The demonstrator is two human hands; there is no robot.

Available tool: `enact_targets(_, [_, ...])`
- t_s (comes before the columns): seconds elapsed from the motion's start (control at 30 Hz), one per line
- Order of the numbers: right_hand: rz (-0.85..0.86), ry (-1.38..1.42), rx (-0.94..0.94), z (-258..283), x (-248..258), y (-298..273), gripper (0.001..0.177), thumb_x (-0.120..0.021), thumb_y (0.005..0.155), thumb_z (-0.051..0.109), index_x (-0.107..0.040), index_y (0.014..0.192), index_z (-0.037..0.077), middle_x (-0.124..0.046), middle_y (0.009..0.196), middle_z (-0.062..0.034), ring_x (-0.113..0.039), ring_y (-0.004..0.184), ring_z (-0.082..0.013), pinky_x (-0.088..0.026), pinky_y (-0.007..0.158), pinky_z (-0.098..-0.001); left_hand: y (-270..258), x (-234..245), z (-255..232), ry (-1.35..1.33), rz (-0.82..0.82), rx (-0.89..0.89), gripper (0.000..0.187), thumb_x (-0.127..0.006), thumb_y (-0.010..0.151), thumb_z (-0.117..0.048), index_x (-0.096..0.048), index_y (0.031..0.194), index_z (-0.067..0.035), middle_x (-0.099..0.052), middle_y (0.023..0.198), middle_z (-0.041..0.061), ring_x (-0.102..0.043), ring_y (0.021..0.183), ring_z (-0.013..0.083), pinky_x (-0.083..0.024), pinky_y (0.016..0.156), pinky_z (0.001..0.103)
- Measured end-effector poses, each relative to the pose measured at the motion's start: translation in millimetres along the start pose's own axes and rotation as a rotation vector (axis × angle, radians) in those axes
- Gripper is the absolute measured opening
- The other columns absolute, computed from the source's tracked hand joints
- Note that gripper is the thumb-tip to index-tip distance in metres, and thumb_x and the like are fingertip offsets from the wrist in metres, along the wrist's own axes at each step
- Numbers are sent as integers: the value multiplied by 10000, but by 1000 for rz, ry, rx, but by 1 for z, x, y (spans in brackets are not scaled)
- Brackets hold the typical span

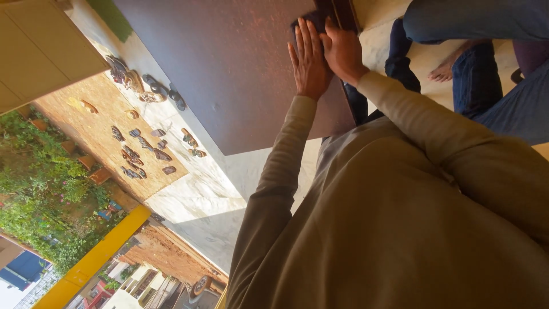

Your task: Folding a small black piece of cloth on a wooden table.

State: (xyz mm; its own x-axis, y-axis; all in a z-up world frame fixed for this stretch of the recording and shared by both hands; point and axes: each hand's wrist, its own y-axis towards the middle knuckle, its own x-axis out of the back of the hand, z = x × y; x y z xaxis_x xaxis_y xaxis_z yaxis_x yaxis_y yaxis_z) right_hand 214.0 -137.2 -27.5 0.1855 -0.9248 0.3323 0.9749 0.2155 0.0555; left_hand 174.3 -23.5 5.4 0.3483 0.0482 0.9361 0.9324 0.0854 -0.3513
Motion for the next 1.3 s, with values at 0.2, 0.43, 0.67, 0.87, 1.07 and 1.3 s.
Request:
enact_targets(0.2, [114, -29, -199, -7, -11, 12, 364, -651, 1058, 149, -656, 1325, -99, -690, 835, -267, -719, 703, -377, -550, 588, -436, 7, -16, 14, -82, 13, -6, 979, -617, 951, -503, -97, 1623, -18, -64, 1711, 192, -72, 1602, 345, -43, 1280, 614])
enact_targets(0.43, [133, 19, -192, -13, -14, 38, 306, -636, 1132, 215, -696, 1261, -56, -705, 870, -261, -713, 692, -353, -550, 599, -418, 26, -15, 19, -100, -125, -9, 919, -593, 981, -399, -76, 1650, -38, -60, 1733, 156, -59, 1623, 318, -36, 1316, 612])
enact_targets(0.67, [102, 5, -200, -25, -26, 38, 257, -632, 1076, 170, -695, 1188, -53, -697, 854, -274, -708, 689, -352, -540, 608, -432, 32, -21, 18, -120, -90, -6, 926, -606, 979, -401, -74, 1647, -43, -55, 1728, 179, -62, 1618, 341, -42, 1303, 583])
enact_targets(0.87, [27, 3, -46, -35, -35, 64, 205, -646, 1109, 168, -710, 1037, -12, -718, 907, -260, -696, 784, -425, -550, 686, -450, 61, -29, 28, -145, -332, -112, 996, -611, 965, -508, -42, 1658, -75, -40, 1722, 145, -37, 1613, 315, -28, 1321, 554])
enact_targets(1.07, [103, 66, -68, -25, -13, 49, 211, -631, 1112, 138, -682, 1174, -58, -704, 940, -282, -708, 829, -427, -550, 707, -445, 44, -21, 13, -184, -286, -10, 919, -590, 1004, -397, -57, 1667, -48, -48, 1747, 148, -53, 1639, 320, -50, 1348, 525])
enact_targets(1.3, [50, 90, -63, -60, -55, 124, 201, -652, 1089, 139, -748, 1047, -32, -728, 928, -262, -738, 806, -383, -569, 717, -427, 112, -13, 35, -92, -304, -6, 875, -577, 1016, -360, -73, 1665, -61, -55, 1745, 128, -53, 1637, 305, -47, 1349, 526])
